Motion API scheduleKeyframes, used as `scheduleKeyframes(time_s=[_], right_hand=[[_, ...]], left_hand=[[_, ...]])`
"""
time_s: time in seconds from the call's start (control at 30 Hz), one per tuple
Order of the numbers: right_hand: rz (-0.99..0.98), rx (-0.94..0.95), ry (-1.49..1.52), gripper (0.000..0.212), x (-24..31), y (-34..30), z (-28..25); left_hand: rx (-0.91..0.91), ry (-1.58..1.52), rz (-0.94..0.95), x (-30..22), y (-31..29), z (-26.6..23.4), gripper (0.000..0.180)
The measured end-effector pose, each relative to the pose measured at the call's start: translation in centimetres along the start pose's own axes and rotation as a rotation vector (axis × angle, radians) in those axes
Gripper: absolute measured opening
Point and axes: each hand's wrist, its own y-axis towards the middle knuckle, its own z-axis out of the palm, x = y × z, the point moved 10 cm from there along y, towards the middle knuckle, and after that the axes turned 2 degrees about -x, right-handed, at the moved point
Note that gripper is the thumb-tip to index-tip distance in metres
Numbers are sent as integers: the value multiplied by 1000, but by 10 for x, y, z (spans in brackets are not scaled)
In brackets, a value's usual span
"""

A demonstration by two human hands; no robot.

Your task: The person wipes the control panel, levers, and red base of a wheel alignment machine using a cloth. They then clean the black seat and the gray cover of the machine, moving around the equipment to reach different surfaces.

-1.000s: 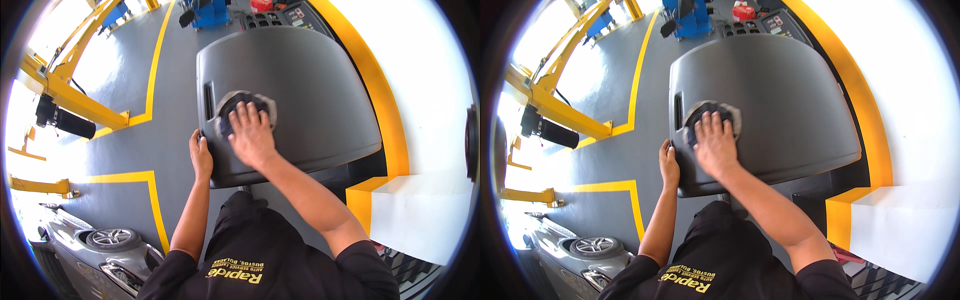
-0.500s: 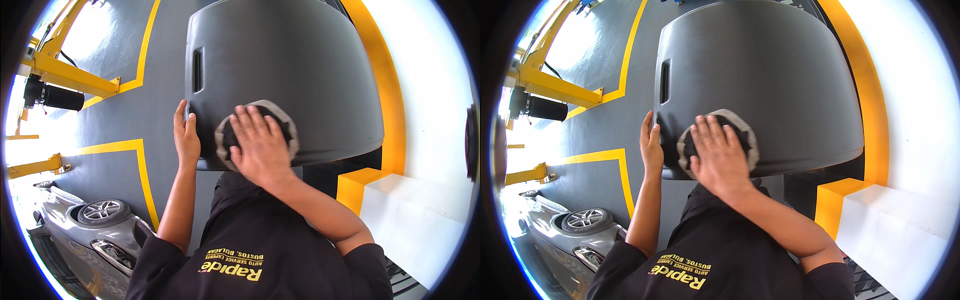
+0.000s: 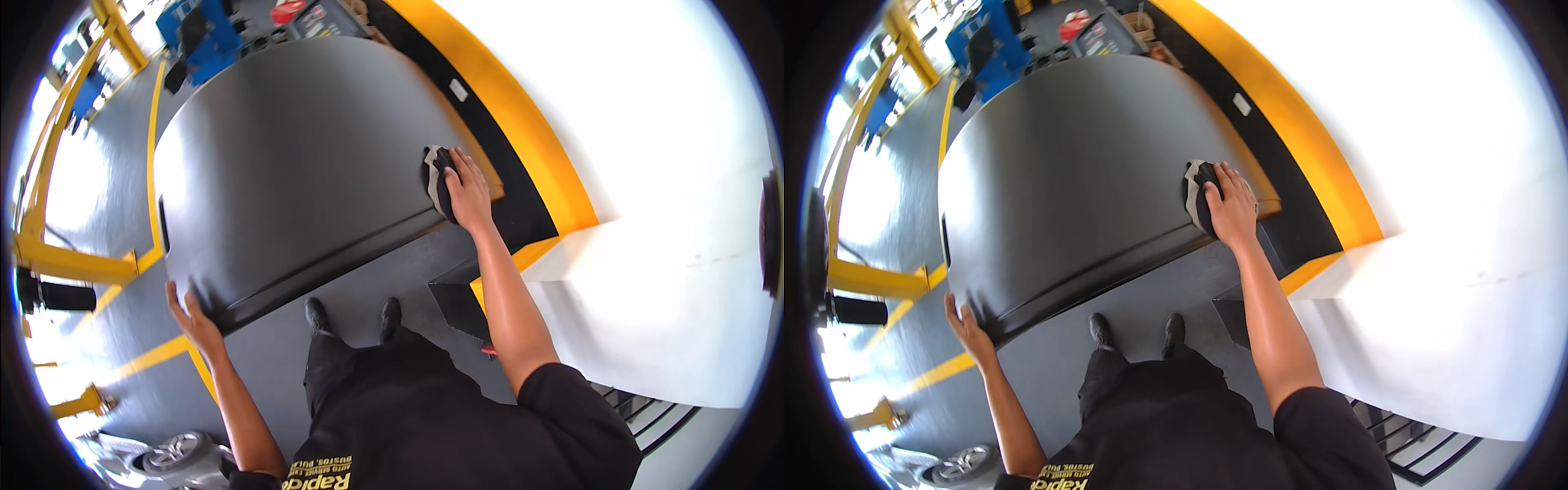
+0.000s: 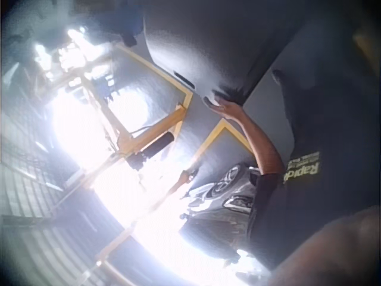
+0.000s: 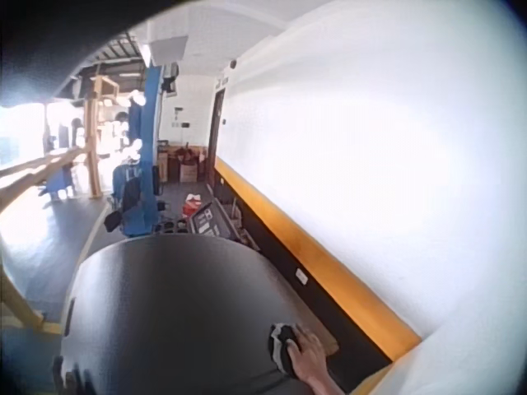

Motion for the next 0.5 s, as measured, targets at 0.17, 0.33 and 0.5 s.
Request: scheduleKeyframes(time_s=[0.17, 0.33, 0.5], right_hand=[[235, -4, 227, 54, -167, 27, 17], [234, 77, 94, 53, -231, 36, 44], [215, 23, -7, 59, -149, 21, 40]], left_hand=[[-15, 36, 68, 3, 9, 11, 56], [67, 41, 70, 12, 8, 15, 57], [55, 15, 55, 8, 6, 16, 58]])
